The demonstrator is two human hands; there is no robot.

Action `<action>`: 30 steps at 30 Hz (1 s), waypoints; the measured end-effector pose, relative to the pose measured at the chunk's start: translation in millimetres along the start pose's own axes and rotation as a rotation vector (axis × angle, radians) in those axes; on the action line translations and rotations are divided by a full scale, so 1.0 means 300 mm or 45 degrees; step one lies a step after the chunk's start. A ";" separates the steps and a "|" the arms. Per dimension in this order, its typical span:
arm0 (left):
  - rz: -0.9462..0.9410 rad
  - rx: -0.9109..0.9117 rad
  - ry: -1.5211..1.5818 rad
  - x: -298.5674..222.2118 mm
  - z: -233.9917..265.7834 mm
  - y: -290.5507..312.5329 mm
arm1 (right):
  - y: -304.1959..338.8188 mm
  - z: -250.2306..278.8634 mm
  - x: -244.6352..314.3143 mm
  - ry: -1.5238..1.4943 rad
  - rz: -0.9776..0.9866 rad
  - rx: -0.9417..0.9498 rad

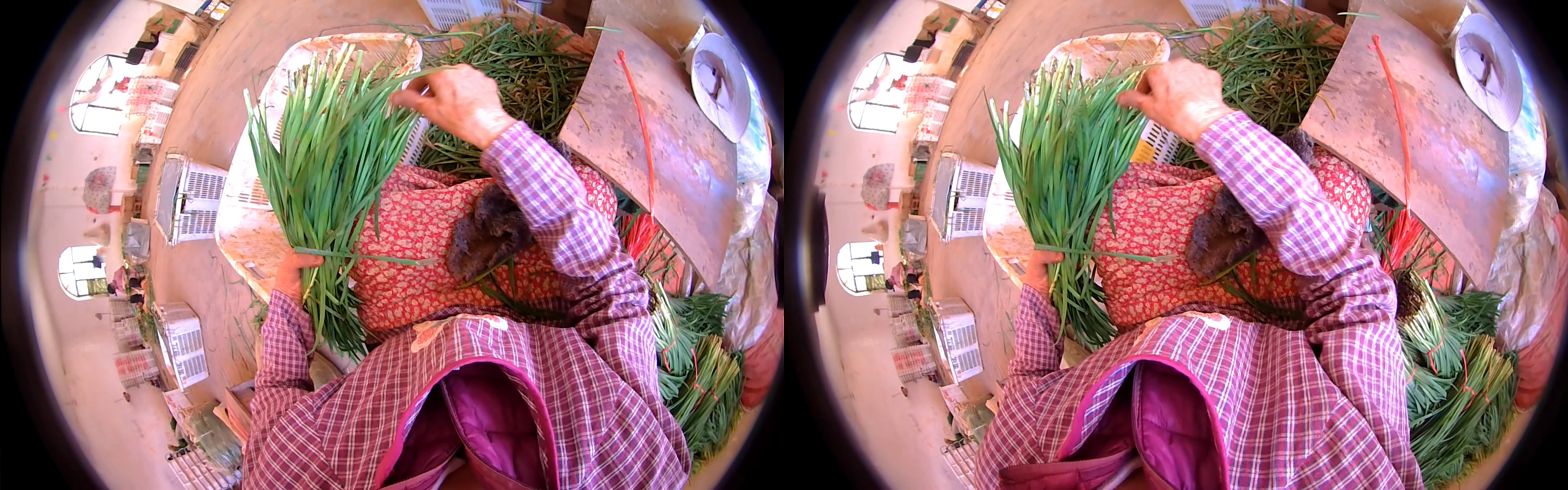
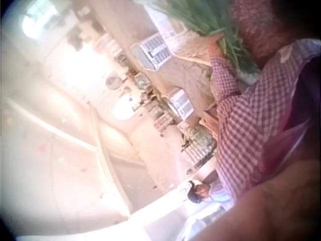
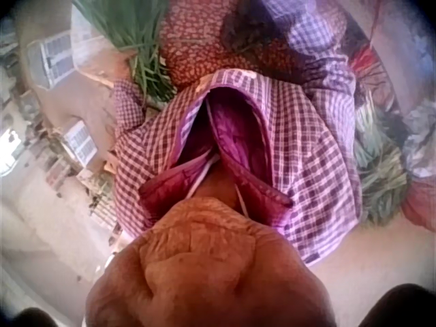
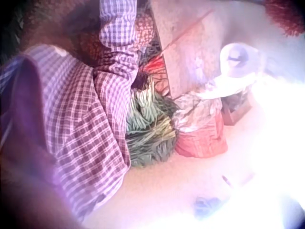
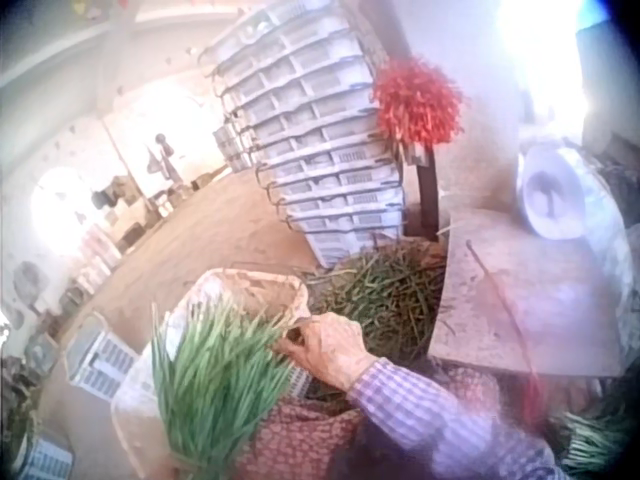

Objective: The person sorts green chives by hand, cleaning the stalks and organizing them into bunches. They secure each bundle with a red band and place the finished bunches aside.

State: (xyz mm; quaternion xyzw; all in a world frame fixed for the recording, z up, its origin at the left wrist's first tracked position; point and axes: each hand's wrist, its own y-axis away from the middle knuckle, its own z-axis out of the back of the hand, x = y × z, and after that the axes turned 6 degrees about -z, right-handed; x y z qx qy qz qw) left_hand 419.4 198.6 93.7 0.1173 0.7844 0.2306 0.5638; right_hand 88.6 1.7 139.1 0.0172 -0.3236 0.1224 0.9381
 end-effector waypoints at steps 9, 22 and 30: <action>0.002 -0.021 -0.047 0.020 0.038 -0.011 | -0.055 -0.082 -0.031 -0.093 0.103 -0.299; 0.031 0.056 0.047 0.028 0.052 -0.015 | -0.122 0.130 -0.450 0.690 -0.223 -0.546; 0.028 0.105 0.050 0.011 0.076 -0.022 | -0.138 0.053 -0.194 -0.190 0.061 -0.138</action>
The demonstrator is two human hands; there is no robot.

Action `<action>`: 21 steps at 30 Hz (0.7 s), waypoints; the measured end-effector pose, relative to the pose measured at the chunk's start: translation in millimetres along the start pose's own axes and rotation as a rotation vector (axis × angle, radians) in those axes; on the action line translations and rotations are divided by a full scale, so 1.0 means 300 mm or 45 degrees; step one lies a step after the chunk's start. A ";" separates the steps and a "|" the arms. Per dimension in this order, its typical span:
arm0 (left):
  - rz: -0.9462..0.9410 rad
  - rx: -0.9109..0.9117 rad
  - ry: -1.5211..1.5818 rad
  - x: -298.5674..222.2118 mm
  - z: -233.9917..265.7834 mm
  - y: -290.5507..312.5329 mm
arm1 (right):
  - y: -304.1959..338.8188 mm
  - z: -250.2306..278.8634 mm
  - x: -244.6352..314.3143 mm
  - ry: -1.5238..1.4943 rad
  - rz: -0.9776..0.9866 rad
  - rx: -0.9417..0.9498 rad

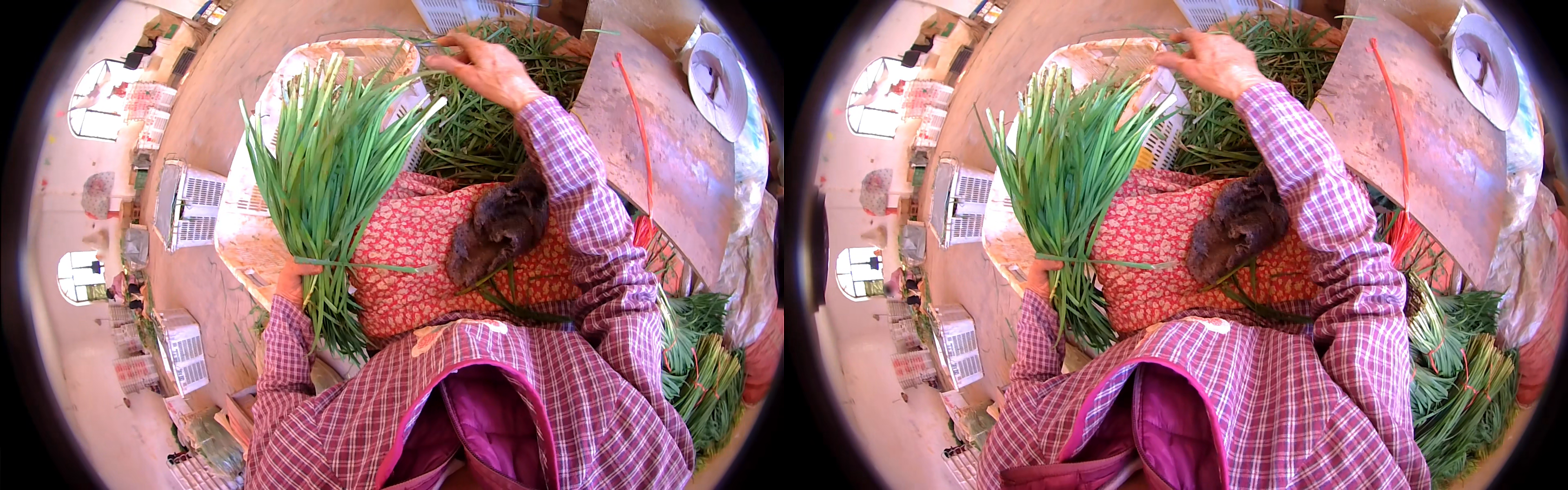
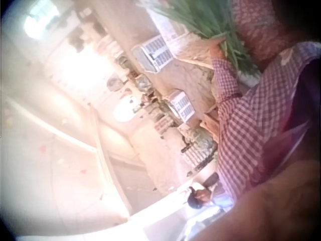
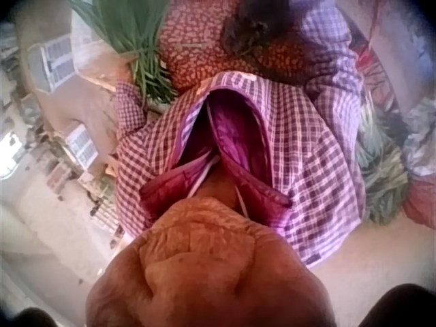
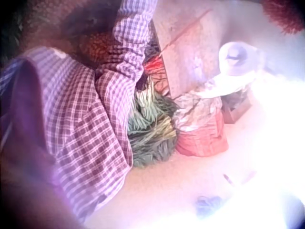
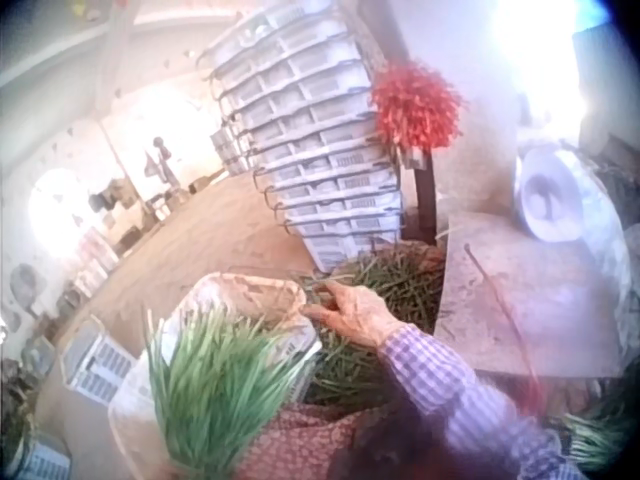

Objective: The person sorts green chives by hand, cleaning the stalks and organizing them into bunches. They secure each bundle with a red band and place the finished bunches aside.

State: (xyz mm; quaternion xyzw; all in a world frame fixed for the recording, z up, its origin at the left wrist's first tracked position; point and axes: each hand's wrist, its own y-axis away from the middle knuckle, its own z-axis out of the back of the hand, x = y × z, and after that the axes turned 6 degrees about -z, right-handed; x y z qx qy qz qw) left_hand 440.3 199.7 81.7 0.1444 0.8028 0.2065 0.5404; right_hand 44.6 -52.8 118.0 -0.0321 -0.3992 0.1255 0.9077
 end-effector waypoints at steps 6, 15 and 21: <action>0.057 -0.094 -0.106 -0.010 -0.008 0.004 | -0.073 -0.105 0.100 -0.197 0.107 0.346; -0.097 -0.352 -0.386 0.008 -0.020 -0.002 | -0.155 -0.065 -0.142 0.012 -0.237 -0.103; -0.024 -0.164 -0.205 0.035 0.053 0.003 | 0.034 -0.054 -0.168 -0.397 -0.247 0.443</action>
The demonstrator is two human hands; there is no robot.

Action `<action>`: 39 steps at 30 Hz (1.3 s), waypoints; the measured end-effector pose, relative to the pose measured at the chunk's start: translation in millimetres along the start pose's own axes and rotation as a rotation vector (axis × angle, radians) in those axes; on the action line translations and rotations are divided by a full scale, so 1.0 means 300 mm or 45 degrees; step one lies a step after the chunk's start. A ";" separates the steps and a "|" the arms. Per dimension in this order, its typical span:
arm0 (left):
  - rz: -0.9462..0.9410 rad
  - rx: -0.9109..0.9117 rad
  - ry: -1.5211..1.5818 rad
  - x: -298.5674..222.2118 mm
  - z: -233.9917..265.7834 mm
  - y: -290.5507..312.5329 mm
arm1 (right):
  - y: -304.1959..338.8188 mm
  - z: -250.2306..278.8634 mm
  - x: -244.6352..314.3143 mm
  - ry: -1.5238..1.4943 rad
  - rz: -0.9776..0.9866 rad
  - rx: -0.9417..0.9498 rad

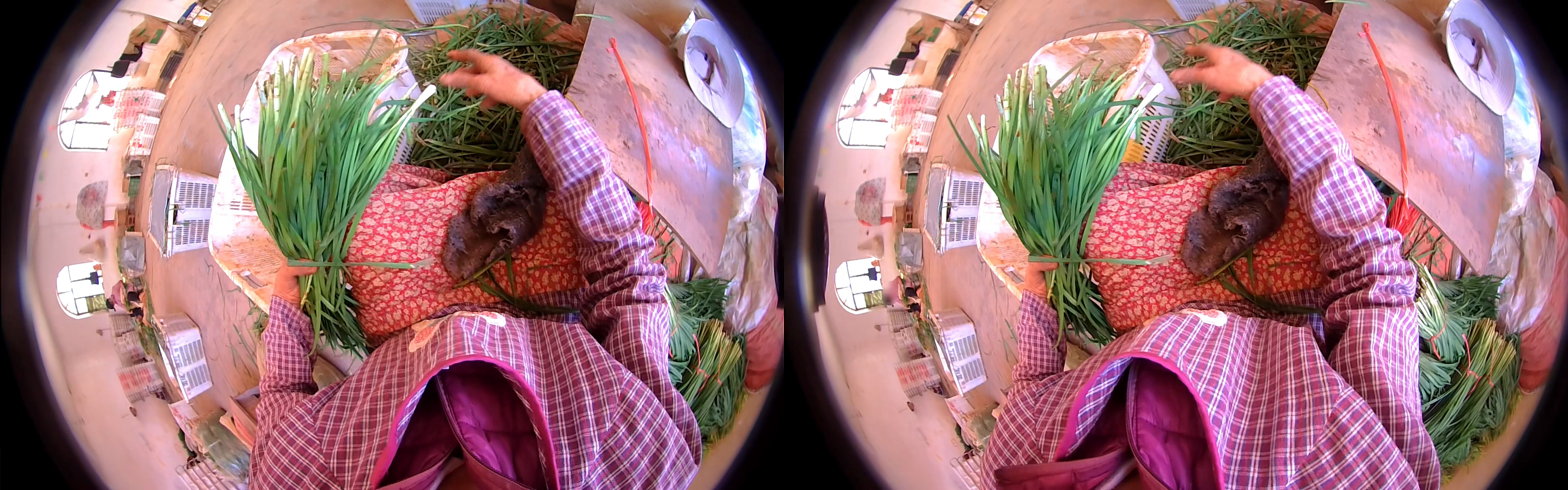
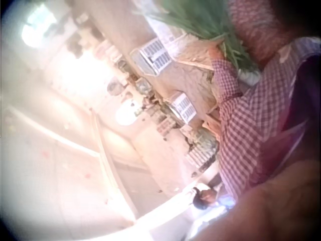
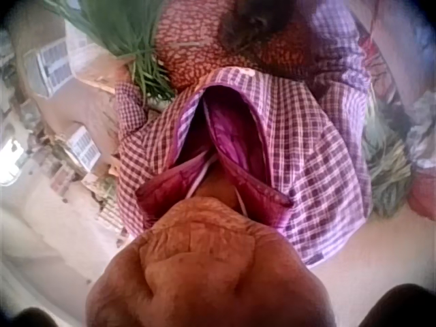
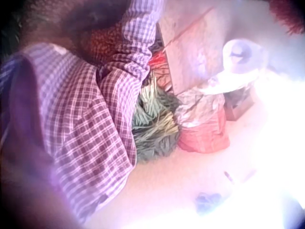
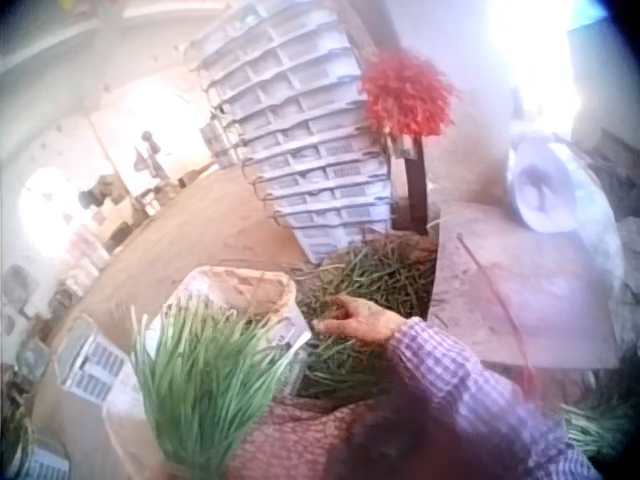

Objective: The person sorts green chives by hand, cleaning the stalks and organizing them into bunches. They secure each bundle with a red band and place the finished bunches aside.

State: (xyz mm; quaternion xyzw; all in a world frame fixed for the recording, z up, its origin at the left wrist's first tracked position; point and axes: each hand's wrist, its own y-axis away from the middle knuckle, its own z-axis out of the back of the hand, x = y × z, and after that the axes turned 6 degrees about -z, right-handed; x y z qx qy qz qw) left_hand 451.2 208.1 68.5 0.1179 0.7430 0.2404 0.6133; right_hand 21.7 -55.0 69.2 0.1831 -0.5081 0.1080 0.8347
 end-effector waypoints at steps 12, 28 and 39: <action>0.063 0.159 0.377 0.027 0.019 -0.031 | 0.066 -0.173 0.055 -0.594 0.094 0.295; 0.026 0.066 0.241 0.018 0.003 -0.028 | 0.134 -0.251 0.131 -0.399 0.041 0.103; -0.083 0.000 0.125 -0.008 -0.069 0.008 | 0.095 0.005 -0.033 0.985 0.031 -1.008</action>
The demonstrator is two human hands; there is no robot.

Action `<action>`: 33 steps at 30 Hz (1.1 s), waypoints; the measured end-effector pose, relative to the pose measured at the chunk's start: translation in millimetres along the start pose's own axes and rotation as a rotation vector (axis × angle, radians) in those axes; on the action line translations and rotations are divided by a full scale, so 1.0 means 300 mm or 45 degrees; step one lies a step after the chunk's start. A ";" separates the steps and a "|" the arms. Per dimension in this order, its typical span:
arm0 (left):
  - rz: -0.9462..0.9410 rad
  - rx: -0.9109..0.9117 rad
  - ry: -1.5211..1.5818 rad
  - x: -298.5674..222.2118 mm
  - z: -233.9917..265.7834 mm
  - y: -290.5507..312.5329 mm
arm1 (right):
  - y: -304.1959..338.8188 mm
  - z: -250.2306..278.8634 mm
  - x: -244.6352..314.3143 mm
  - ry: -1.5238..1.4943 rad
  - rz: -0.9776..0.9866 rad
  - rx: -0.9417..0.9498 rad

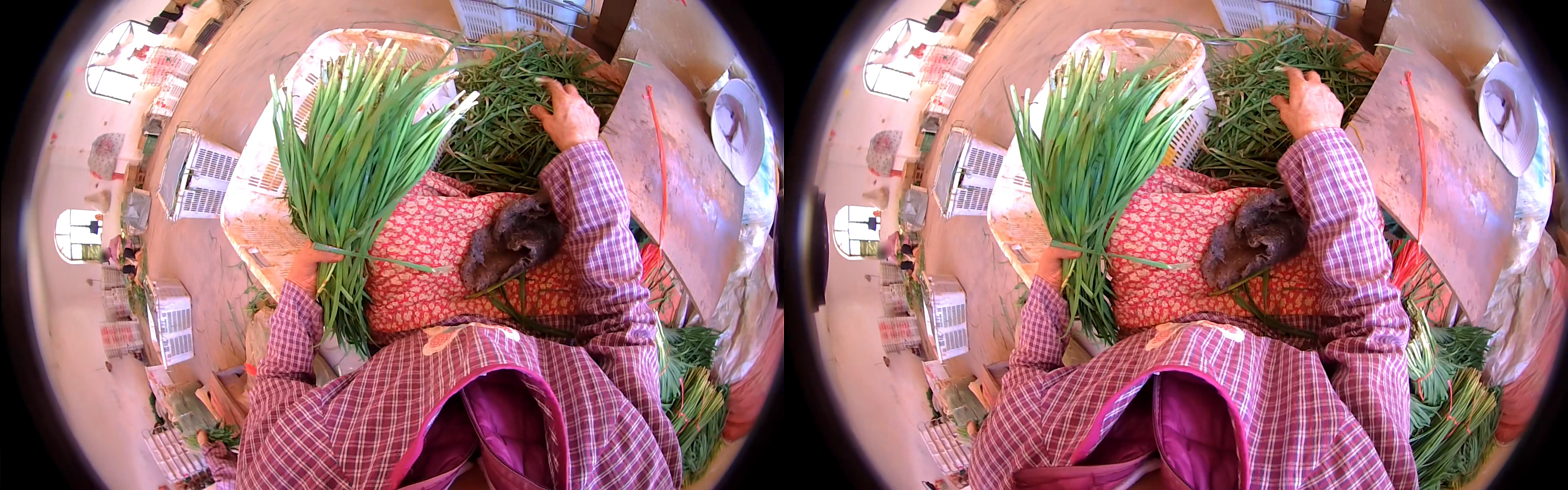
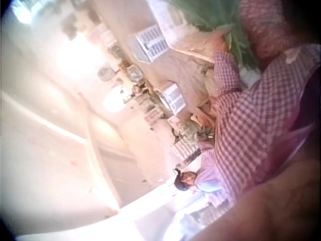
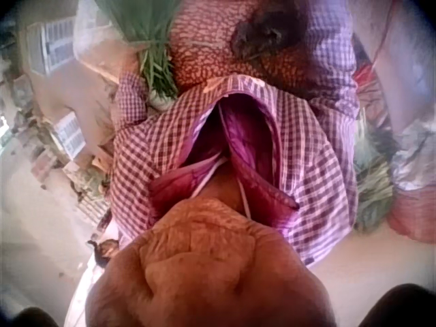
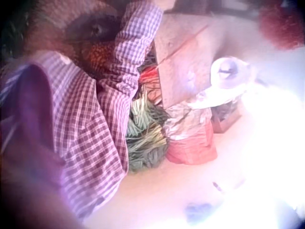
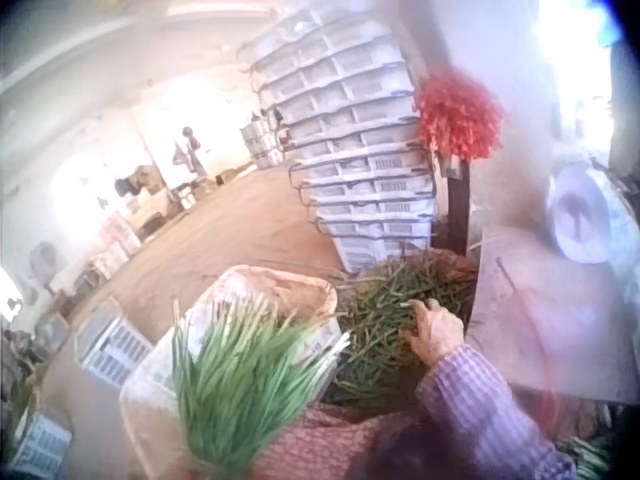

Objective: The person sorts green chives by hand, cleaning the stalks and organizing them into bunches. They secure each bundle with a red band and place the finished bunches aside.

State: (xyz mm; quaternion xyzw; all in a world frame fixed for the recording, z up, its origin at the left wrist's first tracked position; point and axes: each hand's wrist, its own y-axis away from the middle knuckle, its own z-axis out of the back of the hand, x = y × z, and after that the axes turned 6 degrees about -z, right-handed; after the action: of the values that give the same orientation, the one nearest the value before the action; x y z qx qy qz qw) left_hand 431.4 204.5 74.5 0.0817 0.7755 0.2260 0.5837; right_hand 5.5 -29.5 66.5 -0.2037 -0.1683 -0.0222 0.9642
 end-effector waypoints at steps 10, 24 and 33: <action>0.050 0.040 -0.006 -0.010 -0.032 0.001 | 0.056 0.212 0.325 -1.359 0.137 0.693; 0.103 0.078 0.084 -0.003 -0.010 -0.017 | -0.087 0.275 0.196 -1.981 -0.241 0.116; 0.086 0.080 0.133 -0.001 -0.022 0.001 | -0.115 0.198 0.026 -1.462 -0.141 0.606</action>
State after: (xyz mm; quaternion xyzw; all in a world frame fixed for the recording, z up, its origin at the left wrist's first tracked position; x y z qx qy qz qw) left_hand 425.3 203.0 76.2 0.1144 0.8084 0.2251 0.5317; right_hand -9.9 -37.2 133.6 0.0462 -0.6703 0.0790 0.7364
